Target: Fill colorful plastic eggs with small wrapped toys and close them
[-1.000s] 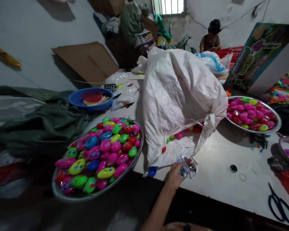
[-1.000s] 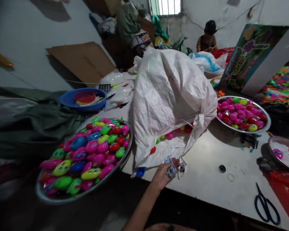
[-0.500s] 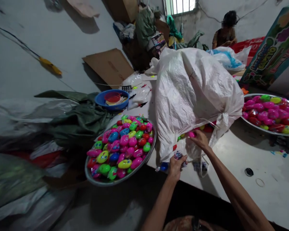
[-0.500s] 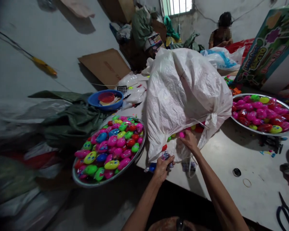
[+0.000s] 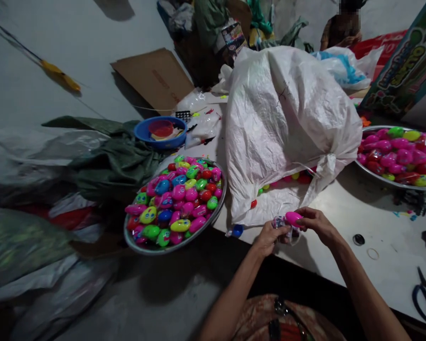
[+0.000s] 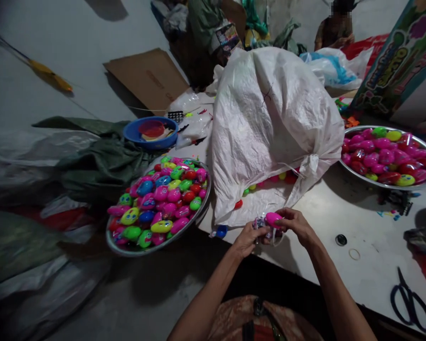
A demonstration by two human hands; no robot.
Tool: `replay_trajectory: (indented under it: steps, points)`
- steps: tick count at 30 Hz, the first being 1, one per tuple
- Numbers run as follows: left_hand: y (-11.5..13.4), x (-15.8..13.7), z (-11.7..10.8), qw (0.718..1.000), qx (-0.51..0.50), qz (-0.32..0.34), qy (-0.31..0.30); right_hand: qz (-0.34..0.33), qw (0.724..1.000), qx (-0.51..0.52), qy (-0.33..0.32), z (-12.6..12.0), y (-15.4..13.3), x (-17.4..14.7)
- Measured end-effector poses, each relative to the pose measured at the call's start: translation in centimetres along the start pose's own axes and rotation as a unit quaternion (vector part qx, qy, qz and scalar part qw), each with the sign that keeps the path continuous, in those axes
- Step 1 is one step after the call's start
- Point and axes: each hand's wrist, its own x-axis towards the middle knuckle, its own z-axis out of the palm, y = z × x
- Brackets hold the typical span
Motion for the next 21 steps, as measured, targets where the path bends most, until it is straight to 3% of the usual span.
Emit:
replay_trajectory:
  steps: [6, 13, 21]
  points:
    - [-0.8, 0.9, 0.2, 0.988, 0.032, 0.063, 0.141, -0.019, 0.997, 0.056, 0.041, -0.2, 1.4, -1.1]
    - [-0.7, 1.0, 1.1, 0.991, -0.013, 0.05, 0.121, -0.015, 0.992, 0.09, 0.083, -0.5, 1.9, -1.8]
    - [-0.8, 1.4, 1.1, 0.977, -0.028, 0.019, 0.211, -0.04, 0.993, 0.052, 0.097, -0.7, 1.8, -3.6]
